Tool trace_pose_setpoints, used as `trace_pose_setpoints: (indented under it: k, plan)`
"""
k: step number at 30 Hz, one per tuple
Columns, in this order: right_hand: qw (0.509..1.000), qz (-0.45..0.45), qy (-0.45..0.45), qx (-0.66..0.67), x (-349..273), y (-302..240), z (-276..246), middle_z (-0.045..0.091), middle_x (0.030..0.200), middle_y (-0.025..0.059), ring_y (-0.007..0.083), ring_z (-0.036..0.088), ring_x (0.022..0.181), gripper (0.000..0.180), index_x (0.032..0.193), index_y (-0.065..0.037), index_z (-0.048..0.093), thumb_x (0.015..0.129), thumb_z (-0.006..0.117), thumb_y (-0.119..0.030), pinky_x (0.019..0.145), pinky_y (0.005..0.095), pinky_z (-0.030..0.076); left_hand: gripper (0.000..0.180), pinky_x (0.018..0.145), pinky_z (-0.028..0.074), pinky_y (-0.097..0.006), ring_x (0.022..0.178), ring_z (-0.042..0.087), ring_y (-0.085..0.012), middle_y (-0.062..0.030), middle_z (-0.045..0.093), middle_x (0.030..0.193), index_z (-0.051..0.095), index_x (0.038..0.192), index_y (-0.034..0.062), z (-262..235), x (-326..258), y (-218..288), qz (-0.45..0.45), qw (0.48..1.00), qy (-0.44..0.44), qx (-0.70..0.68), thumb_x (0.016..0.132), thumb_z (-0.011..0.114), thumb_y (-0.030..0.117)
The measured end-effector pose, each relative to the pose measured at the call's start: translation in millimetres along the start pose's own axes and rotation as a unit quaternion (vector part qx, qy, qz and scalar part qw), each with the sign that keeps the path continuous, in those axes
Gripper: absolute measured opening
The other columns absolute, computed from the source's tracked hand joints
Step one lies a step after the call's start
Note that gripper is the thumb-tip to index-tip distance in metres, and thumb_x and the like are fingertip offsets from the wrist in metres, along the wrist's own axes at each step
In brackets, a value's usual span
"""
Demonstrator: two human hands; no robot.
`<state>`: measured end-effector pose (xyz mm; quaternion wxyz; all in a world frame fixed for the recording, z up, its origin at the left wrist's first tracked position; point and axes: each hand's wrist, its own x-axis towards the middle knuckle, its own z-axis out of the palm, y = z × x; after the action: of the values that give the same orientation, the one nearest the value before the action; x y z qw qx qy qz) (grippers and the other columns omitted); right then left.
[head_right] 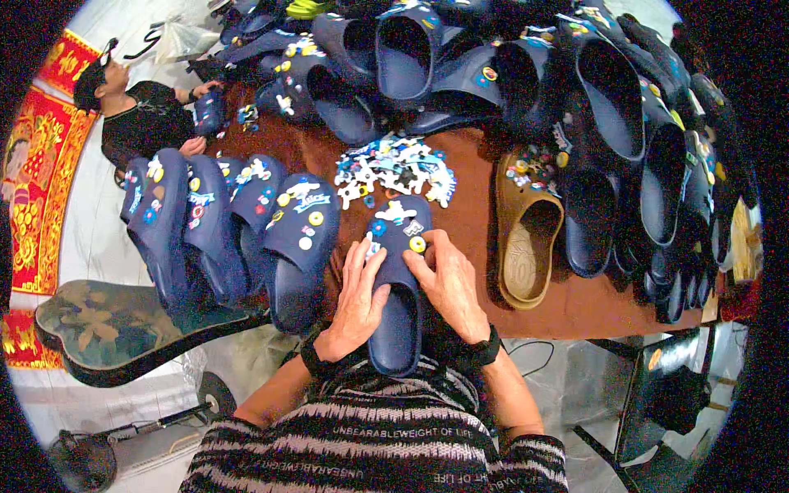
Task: Applying decorative charms to the holes of clogs in a manufacturing or finishing area.
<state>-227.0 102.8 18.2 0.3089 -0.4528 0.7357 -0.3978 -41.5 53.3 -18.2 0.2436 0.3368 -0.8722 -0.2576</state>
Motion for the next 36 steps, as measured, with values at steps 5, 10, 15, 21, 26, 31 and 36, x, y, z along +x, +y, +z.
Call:
trace_pose_setpoints:
  k: [5,10,15,21,26,31,36]
  plan:
    - [0.992,-0.002,-0.034,0.120,22.1,26.7,1.3,0.061,0.073,0.0120,0.0269,0.061,0.066,0.029,0.094,-0.004,0.053,0.087,0.074,-0.022,0.061,0.0414,0.047,0.060,0.121,0.021,-0.052,0.148,0.022,-0.0449,-0.0233,0.028,0.158,0.038,0.148,0.0026,0.6,1.2,4.7,-0.016,0.999,-0.021,-0.022,0.092,0.058,0.005]
    - [0.999,-0.029,-0.031,0.031,12.8,1.5,0.4,0.063,0.081,0.0173,0.0370,0.065,0.074,0.023,0.095,-0.006,0.052,0.090,0.070,-0.021,0.064,0.0453,0.048,0.064,0.120,0.024,-0.053,0.147,0.023,-0.0469,-0.0240,0.030,0.156,0.038,0.148,0.0003,-2.3,4.2,8.9,-0.026,0.999,-0.026,-0.024,0.089,0.062,0.003]
    - [0.994,-0.065,-0.086,-0.026,19.9,2.4,-10.3,0.065,0.080,0.0206,0.0429,0.065,0.075,0.026,0.096,-0.006,0.053,0.095,0.066,-0.028,0.064,0.0501,0.048,0.068,0.121,0.024,-0.050,0.148,0.023,-0.0449,-0.0230,0.032,0.155,0.041,0.146,-0.0006,-4.2,3.1,12.9,-0.068,0.996,-0.048,-0.009,0.083,0.066,0.001]
    - [0.987,-0.105,-0.090,-0.080,26.7,12.0,-8.1,0.064,0.069,0.0248,0.0452,0.065,0.065,0.022,0.099,-0.004,0.051,0.095,0.064,-0.020,0.056,0.0519,0.050,0.069,0.120,0.025,-0.050,0.147,0.024,-0.0448,-0.0229,0.033,0.155,0.042,0.145,-0.0015,-0.6,-0.5,18.1,-0.077,0.996,-0.019,-0.028,0.080,0.067,0.000]
    - [0.994,-0.090,-0.068,-0.012,23.5,10.6,-15.0,0.063,0.066,0.0219,0.0385,0.065,0.060,0.017,0.101,-0.003,0.051,0.094,0.064,-0.011,0.052,0.0439,0.050,0.069,0.120,0.026,-0.051,0.147,0.026,-0.0454,-0.0228,0.034,0.155,0.042,0.146,-0.0014,-1.4,0.0,16.7,-0.053,0.998,-0.007,-0.035,0.081,0.066,-0.001]
    - [0.977,0.047,-0.059,0.200,19.2,17.9,-3.9,0.059,0.066,0.0015,0.0073,0.056,0.053,0.010,0.096,-0.003,0.052,0.097,0.060,-0.008,0.046,0.0253,0.043,0.066,0.120,0.024,-0.052,0.147,0.024,-0.0456,-0.0223,0.033,0.156,0.039,0.148,0.0008,3.4,-4.5,8.1,-0.060,0.996,0.002,-0.064,0.086,0.064,0.003]
    - [0.922,0.124,0.001,0.365,11.6,24.6,8.6,0.053,0.063,-0.0005,0.0095,0.050,0.047,0.011,0.094,-0.006,0.052,0.095,0.063,-0.009,0.043,0.0242,0.041,0.063,0.120,0.024,-0.053,0.146,0.024,-0.0462,-0.0237,0.032,0.155,0.038,0.148,-0.0003,5.6,-5.2,5.8,-0.035,0.997,0.015,-0.074,0.091,0.063,0.007]
